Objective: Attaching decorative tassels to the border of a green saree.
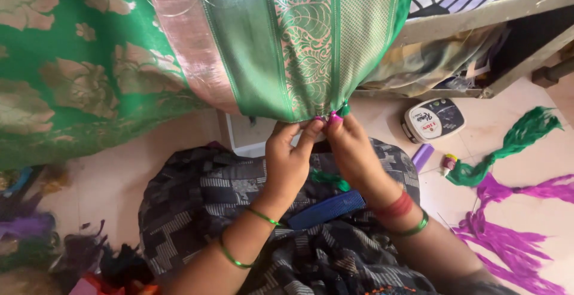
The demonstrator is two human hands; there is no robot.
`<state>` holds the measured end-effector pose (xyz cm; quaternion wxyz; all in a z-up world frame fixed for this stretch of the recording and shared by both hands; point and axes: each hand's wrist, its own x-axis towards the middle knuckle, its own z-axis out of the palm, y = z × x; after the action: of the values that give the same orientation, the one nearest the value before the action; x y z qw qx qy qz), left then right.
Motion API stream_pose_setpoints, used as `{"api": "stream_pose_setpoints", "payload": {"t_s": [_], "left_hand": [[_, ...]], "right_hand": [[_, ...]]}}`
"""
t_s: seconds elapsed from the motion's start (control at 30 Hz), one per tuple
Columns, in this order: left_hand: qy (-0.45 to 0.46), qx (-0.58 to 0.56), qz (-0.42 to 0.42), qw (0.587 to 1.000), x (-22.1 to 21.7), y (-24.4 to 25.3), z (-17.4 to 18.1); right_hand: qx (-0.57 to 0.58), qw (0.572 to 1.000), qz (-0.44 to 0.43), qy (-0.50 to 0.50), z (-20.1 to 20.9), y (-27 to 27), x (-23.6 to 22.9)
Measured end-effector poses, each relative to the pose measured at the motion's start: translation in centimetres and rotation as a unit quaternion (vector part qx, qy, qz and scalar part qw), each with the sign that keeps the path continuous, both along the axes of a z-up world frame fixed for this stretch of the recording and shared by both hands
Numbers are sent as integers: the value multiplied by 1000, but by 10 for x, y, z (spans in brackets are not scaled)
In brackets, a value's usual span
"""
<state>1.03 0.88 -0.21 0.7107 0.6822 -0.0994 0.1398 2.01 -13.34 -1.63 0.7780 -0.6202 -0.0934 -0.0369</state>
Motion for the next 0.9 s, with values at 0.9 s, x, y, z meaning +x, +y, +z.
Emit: {"api": "stream_pose_setpoints", "payload": {"t_s": [0.9], "left_hand": [[119,-161,-156,967,32,7,-7]], "right_hand": [[-316,916,-165,-187,66,-27,-8]]}}
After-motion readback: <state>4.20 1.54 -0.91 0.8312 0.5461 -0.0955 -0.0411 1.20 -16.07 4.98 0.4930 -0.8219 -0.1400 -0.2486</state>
